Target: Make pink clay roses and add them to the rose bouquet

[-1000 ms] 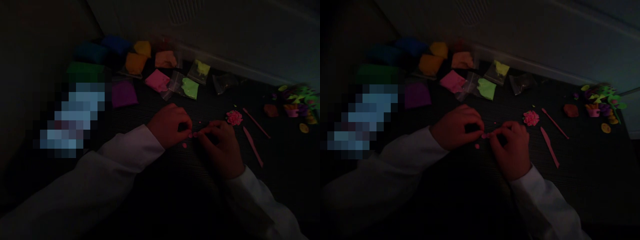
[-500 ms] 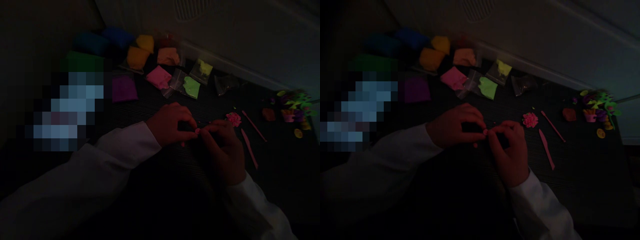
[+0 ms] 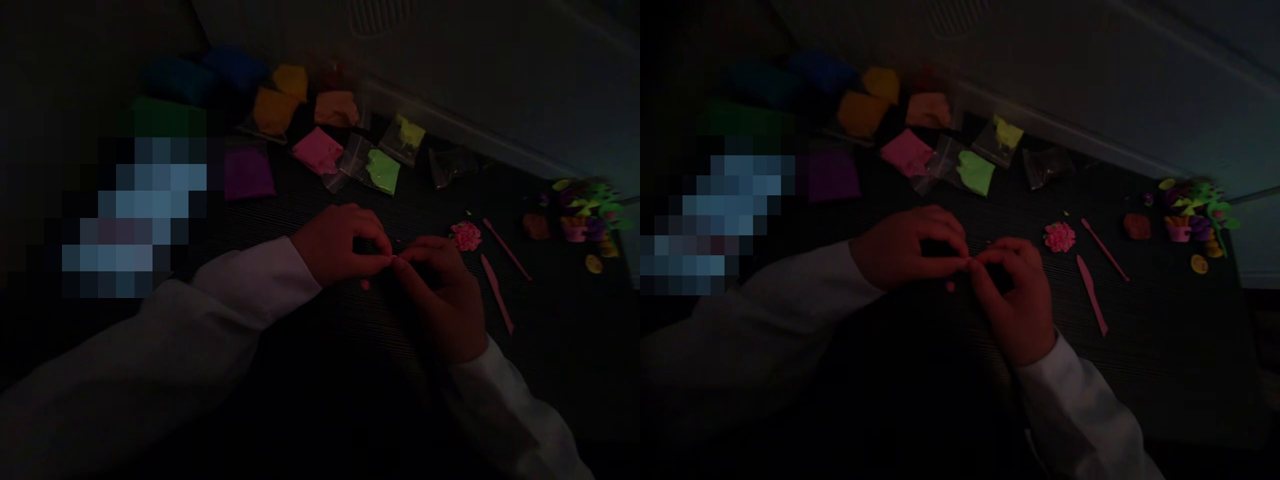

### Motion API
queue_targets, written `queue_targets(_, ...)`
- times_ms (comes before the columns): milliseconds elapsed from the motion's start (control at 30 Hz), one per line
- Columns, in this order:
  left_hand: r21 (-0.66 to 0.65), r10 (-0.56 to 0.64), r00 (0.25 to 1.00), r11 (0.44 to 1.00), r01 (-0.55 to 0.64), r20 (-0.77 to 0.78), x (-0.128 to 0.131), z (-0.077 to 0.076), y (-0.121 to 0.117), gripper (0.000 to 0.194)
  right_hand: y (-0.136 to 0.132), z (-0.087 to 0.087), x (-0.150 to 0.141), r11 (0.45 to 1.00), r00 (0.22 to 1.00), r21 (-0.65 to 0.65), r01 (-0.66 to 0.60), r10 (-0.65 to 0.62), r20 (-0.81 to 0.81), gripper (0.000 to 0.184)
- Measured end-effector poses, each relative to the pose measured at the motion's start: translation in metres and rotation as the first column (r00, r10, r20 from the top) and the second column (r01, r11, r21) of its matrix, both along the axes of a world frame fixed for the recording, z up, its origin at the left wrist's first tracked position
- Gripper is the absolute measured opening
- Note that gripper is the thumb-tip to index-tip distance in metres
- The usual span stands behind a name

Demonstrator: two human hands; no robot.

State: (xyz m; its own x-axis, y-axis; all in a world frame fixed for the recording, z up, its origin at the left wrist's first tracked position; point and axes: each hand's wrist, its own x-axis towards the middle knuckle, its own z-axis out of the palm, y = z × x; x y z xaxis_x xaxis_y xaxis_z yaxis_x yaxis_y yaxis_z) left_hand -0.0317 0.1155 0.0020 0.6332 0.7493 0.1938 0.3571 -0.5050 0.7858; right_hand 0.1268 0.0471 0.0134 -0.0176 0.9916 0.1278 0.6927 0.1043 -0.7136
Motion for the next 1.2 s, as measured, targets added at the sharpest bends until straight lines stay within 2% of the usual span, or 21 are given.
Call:
queue_targets(467,-0.042,0.015,0.999,0.999,-0.013,0.044,0.0002,0.0025,-0.0004,0.008,-0.0003,0.0002,0.0017,1.000,1.000,-0.006,-0.001,0.001,-0.029,0.009)
queue_targets(1200,0.037,0.015,1.000,0.999,-0.014,-0.012,-0.0007,0.0056,-0.0014,0.014,-0.0003,-0.0009,0.0024,1.000,0.999,-0.003,0.010,-0.010,-0.043,0.008)
